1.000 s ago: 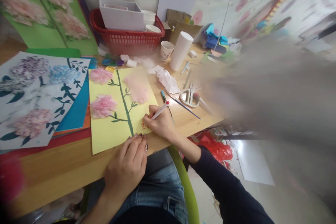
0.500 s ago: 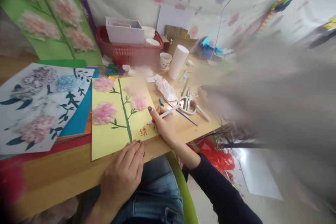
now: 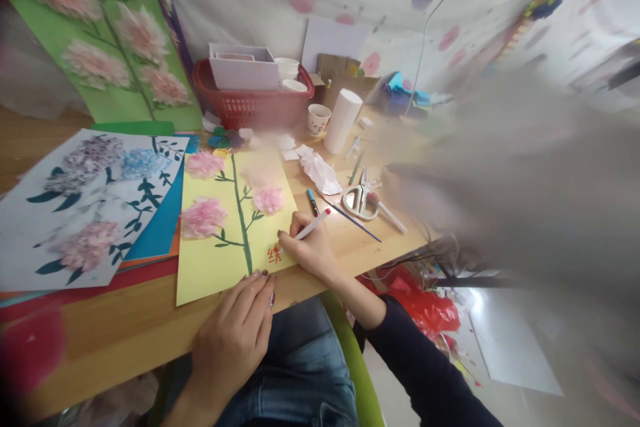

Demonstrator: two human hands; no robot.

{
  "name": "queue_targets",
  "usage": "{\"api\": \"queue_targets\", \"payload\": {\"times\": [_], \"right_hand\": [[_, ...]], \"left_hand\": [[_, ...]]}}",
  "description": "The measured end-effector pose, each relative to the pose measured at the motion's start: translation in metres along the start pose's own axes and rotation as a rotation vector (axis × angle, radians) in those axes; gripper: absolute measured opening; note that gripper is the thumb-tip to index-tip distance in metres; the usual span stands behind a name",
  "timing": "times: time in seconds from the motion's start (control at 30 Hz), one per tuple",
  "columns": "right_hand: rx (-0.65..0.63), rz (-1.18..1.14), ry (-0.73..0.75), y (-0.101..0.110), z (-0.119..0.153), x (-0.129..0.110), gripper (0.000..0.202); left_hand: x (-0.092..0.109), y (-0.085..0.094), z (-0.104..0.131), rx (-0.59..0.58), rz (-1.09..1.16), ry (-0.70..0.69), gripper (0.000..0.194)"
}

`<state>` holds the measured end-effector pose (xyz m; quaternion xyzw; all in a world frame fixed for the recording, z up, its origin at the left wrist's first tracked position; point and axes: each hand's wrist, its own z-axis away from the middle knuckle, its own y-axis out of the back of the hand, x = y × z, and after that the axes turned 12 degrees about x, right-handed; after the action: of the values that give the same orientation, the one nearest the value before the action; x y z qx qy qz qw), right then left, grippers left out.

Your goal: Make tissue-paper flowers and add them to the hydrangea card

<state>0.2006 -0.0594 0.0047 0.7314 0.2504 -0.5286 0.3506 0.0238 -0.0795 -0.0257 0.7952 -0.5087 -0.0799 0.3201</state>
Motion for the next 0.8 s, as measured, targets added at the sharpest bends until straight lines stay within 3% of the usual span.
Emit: {"api": "queue_targets", "payload": {"times": [0.23,0.8], "right_hand": [[-0.005,0.012,0.009,0.0027,0.0015,0.0039,0.025],[-0.011,0.004,0.031,0.0017,-0.0007,0.0044,0.028]], "left_hand": [[0.0005,-0.0001,-0.0003,-0.009,0.009,0.004,0.026],[0.0015,-0.0015,-0.0012,0.0,-0.034,-0.026,0.026]]}}
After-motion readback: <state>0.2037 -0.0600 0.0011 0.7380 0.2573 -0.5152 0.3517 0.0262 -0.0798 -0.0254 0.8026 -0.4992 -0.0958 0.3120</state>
